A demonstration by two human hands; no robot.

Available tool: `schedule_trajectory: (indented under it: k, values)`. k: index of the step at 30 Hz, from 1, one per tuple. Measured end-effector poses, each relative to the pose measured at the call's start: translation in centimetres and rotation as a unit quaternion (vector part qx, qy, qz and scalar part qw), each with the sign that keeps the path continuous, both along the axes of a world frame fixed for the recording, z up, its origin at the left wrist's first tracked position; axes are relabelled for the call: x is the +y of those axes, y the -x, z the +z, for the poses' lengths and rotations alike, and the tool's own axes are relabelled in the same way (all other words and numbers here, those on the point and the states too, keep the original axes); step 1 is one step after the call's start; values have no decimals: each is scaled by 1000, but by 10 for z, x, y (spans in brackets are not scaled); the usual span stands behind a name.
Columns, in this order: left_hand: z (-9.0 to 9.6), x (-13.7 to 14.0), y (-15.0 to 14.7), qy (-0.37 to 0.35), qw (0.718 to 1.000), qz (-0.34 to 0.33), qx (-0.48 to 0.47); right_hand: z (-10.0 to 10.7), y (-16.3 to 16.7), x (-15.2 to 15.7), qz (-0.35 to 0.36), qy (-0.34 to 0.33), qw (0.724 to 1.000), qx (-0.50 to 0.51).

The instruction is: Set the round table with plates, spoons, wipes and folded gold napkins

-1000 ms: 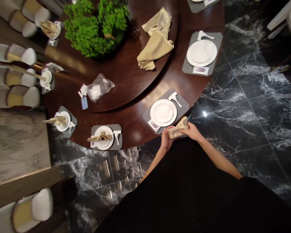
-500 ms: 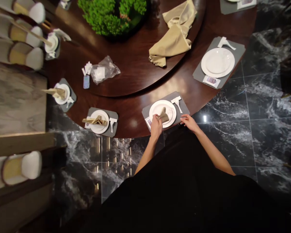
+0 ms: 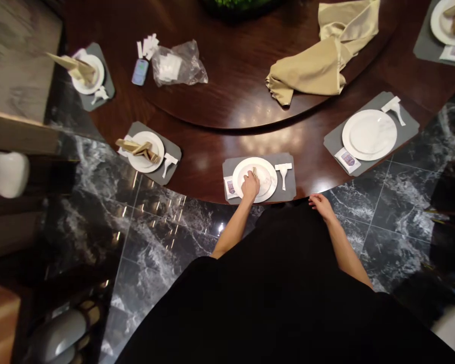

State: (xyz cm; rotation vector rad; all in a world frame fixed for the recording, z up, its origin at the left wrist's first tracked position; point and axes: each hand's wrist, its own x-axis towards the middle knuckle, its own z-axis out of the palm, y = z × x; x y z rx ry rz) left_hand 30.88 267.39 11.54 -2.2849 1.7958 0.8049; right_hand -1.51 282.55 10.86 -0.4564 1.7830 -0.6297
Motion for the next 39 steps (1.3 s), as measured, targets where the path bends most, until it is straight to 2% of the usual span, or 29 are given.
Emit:
schedule_trajectory:
  k: [4,8,12,16,18,21,25,29,33,39]
  values:
    - [-1,-1,9,9,998,59,2,-1,21,-27,74,-4,997,-11]
    - [2,7,12,88,992,93,-19,1,54,-50,127,11,992,-15]
    - [0,39,18,163,971,173,-15,0,85,-69,110,15,994,12]
    - [-14,83,25,149,954,259,2,-7,90,-92,134,26,990,44]
    - [-24,97,27,115,957,263,37,-12,74,-107,178,43,981,65]
    - [-39,100,26,90,965,231,87,-19,26,-132,260,70,959,86]
    - [-55,76,31,87,973,191,100,-27,-61,-161,362,65,925,96]
    - [-69,47,40,47,978,181,94,-30,-126,-178,405,111,897,140]
    - [-80,35,38,13,976,185,117,-31,-150,-180,422,125,884,155]
    - [-85,42,22,13,961,221,163,-37,-149,-173,391,135,890,191]
